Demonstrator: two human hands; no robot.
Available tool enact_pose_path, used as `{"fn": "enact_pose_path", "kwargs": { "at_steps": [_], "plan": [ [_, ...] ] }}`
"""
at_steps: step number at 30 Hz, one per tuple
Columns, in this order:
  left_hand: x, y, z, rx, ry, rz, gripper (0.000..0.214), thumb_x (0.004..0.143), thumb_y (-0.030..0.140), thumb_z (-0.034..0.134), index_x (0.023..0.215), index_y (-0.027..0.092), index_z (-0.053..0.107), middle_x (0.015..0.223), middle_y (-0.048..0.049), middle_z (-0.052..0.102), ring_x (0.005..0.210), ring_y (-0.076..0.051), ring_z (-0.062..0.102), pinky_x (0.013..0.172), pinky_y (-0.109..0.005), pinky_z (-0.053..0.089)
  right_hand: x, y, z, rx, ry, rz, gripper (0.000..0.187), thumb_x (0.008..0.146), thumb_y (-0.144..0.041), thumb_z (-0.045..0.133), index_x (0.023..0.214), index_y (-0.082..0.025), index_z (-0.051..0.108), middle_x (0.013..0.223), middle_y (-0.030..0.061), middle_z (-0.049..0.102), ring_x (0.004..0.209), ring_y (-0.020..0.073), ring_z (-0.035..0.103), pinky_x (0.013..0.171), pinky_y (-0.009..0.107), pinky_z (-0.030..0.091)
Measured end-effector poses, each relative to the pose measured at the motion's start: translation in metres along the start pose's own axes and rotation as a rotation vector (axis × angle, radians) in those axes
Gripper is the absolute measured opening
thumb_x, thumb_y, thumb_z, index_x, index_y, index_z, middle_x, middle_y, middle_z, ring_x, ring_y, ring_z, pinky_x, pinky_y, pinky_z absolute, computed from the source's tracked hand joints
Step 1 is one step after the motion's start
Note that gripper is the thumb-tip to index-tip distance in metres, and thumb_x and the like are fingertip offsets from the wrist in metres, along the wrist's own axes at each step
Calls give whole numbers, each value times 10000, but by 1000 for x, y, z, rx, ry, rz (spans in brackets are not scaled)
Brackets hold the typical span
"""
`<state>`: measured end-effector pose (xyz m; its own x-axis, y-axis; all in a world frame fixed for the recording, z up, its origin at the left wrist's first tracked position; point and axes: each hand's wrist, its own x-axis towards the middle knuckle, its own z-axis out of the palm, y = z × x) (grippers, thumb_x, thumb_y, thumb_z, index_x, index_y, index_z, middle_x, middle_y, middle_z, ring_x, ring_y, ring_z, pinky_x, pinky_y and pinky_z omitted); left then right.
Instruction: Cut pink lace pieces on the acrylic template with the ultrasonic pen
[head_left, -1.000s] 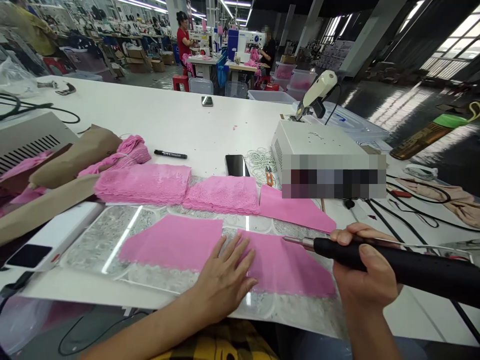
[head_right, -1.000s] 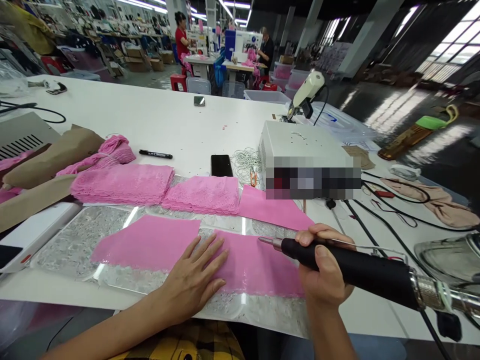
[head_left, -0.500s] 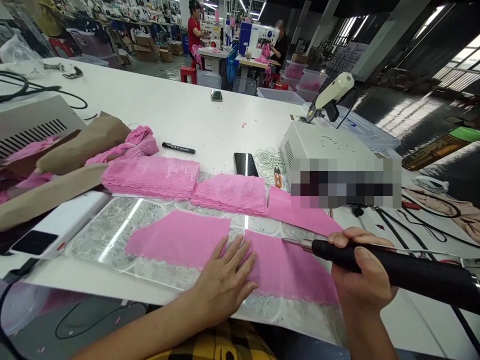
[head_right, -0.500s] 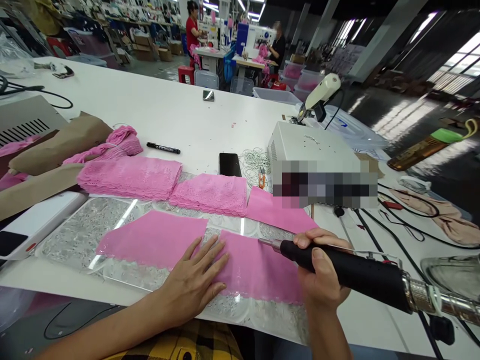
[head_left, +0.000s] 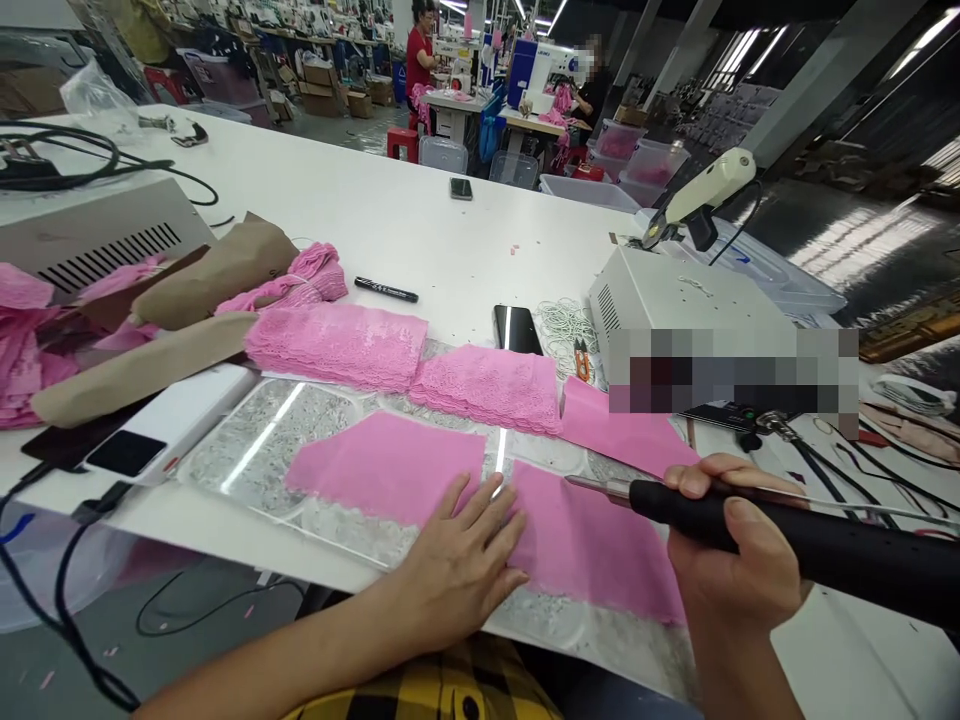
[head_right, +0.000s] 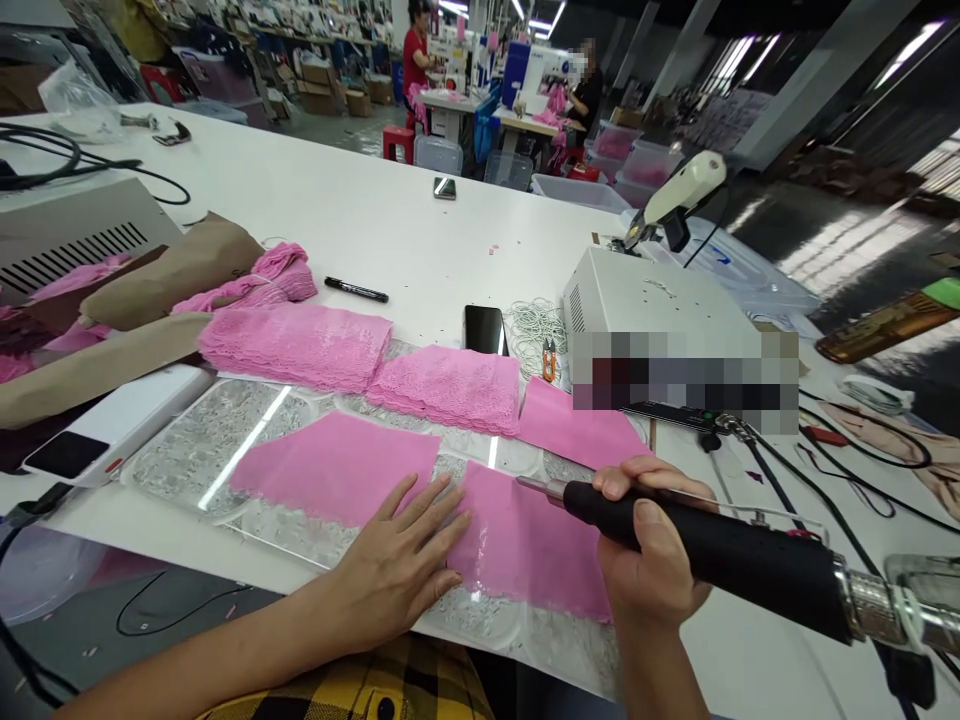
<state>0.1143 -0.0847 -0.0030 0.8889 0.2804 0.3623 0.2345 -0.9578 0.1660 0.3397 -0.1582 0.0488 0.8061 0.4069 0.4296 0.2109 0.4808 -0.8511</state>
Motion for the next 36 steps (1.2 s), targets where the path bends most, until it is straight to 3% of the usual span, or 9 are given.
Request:
{"fn": "enact_pose_path", "kwargs": {
  "at_steps": [14, 23, 27, 36],
  "plan": [
    [-6, 0, 8, -26, 67, -16, 374, 998, 364, 465, 1268, 142, 597, 1372, -127, 592, 1336, -302, 492, 1132, -511, 337, -3, 6, 6, -4, -85, -32, 98, 640, -216, 611, 731, -186, 592, 759, 1, 584, 566, 124, 531, 591, 352, 496],
    [-14, 0, -1, -71, 93, 57, 337, 987, 323, 493, 1238, 131, 611, 1319, -113, 631, 1335, -277, 493, 1157, -472, 315, -5, 0, 10, 13, 21, 55, 142, 575, -239, 582, 712, -203, 564, 755, -10, 541, 558, 116, 481, 585, 340, 466],
    [-22, -3, -5, -119, 57, 131, 365, 984, 349, 509, 1266, 134, 598, 1343, -104, 616, 1368, -262, 459, 1166, -446, 311, -14, -2, 17, 37, -45, 73, 137, 574, -240, 589, 704, -199, 572, 745, -7, 540, 537, 110, 470, 552, 336, 462],
    [-25, -5, -7, -121, 8, 148, 390, 988, 380, 489, 1278, 142, 595, 1372, -114, 591, 1344, -252, 482, 1165, -431, 312, -25, 3, 30, 74, -147, 99, 129, 609, -228, 606, 734, -196, 611, 759, 0, 572, 538, 112, 494, 537, 338, 477]
  ]
}}
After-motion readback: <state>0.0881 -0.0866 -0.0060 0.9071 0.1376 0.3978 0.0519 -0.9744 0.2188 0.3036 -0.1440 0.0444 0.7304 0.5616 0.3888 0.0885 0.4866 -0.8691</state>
